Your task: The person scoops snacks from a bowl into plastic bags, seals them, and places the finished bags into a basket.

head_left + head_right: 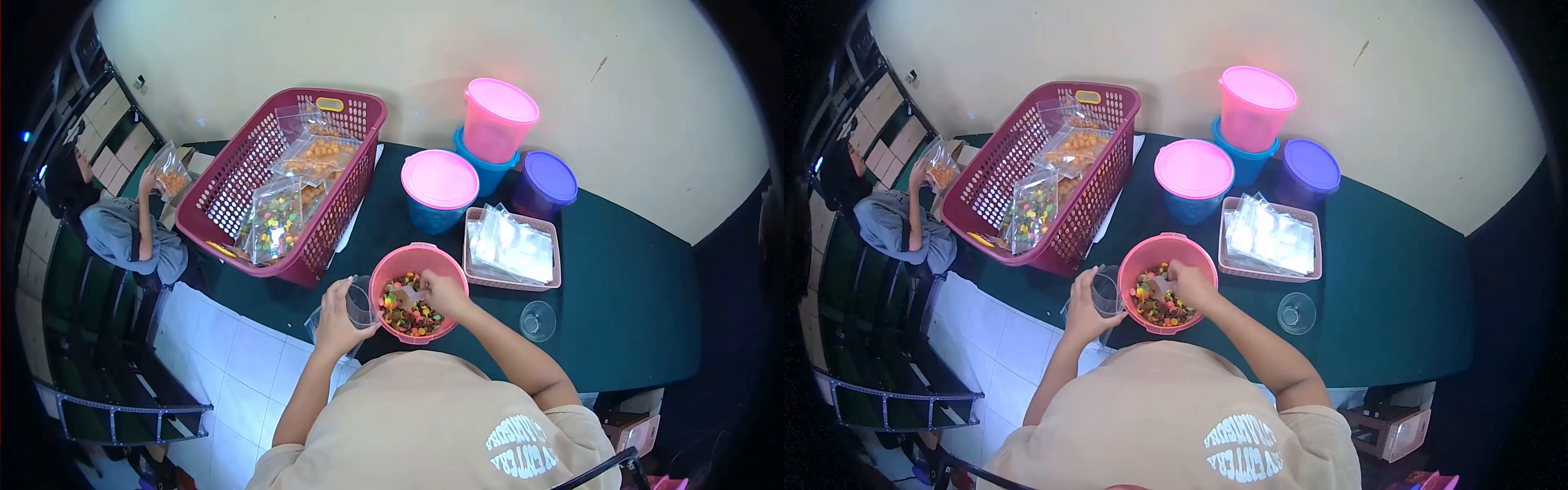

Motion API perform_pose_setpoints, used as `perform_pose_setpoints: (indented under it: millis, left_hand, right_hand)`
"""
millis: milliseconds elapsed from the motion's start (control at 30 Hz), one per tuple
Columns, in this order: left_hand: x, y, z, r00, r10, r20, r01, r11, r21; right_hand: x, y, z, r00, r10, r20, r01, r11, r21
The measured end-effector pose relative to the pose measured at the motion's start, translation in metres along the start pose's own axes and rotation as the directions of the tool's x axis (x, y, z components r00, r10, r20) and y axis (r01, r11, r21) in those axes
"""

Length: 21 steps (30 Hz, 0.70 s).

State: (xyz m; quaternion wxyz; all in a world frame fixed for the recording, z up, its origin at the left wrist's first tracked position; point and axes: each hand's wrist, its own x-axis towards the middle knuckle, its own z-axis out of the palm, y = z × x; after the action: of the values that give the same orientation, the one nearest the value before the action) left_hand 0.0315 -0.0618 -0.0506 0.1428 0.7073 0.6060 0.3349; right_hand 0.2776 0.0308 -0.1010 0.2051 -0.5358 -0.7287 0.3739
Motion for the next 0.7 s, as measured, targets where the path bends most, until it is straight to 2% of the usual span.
perform_pose_setpoints:
  millis: [67,100,233,267,300,433,533,600,700]
  left_hand:
    - [0.002,-0.002,0.003,1.0,-0.003,-0.004,0.003,1.0,0.023]
    - [0.002,-0.003,0.004,1.0,-0.007,-0.007,0.007,0.999,0.049]
    - [0.003,-0.003,0.005,0.998,0.052,-0.04,-0.05,0.998,0.048]
    - [0.002,-0.004,0.007,0.998,0.048,-0.046,-0.046,0.998,0.038]
    - [0.001,-0.004,0.007,0.998,0.044,-0.051,-0.043,0.999,0.029]
    - [0.002,-0.003,0.003,0.999,0.029,-0.043,-0.027,0.999,0.042]
    - [0.004,-0.003,-0.002,0.998,0.032,-0.059,-0.03,0.999,0.04]
    - [0.006,-0.002,-0.006,0.995,0.052,-0.081,-0.05,0.998,0.027]
    - [0.008,0.001,-0.012,0.995,0.043,-0.094,-0.041,0.999,0.015]
  right_hand:
    - [-0.007,-0.008,0.008,0.983,-0.175,0.046,0.18,0.974,-0.136]
    - [-0.011,-0.021,0.005,0.988,-0.033,0.149,0.053,0.99,-0.131]
    - [-0.017,-0.018,0.004,0.982,-0.08,0.172,0.099,0.99,-0.104]
    - [-0.013,-0.014,0.003,0.976,0.055,0.209,-0.096,0.977,0.192]
    - [-0.01,-0.013,0.002,0.944,0.169,0.282,-0.287,0.841,0.459]
    - [-0.008,-0.008,-0.004,0.963,0.166,0.214,-0.247,0.859,0.449]
    - [-0.009,-0.01,-0.012,0.959,0.211,0.19,-0.279,0.819,0.501]
    - [-0.011,-0.014,-0.018,0.954,0.254,0.16,-0.298,0.745,0.596]
    - [-0.013,-0.015,-0.027,0.952,0.274,0.136,-0.297,0.723,0.624]
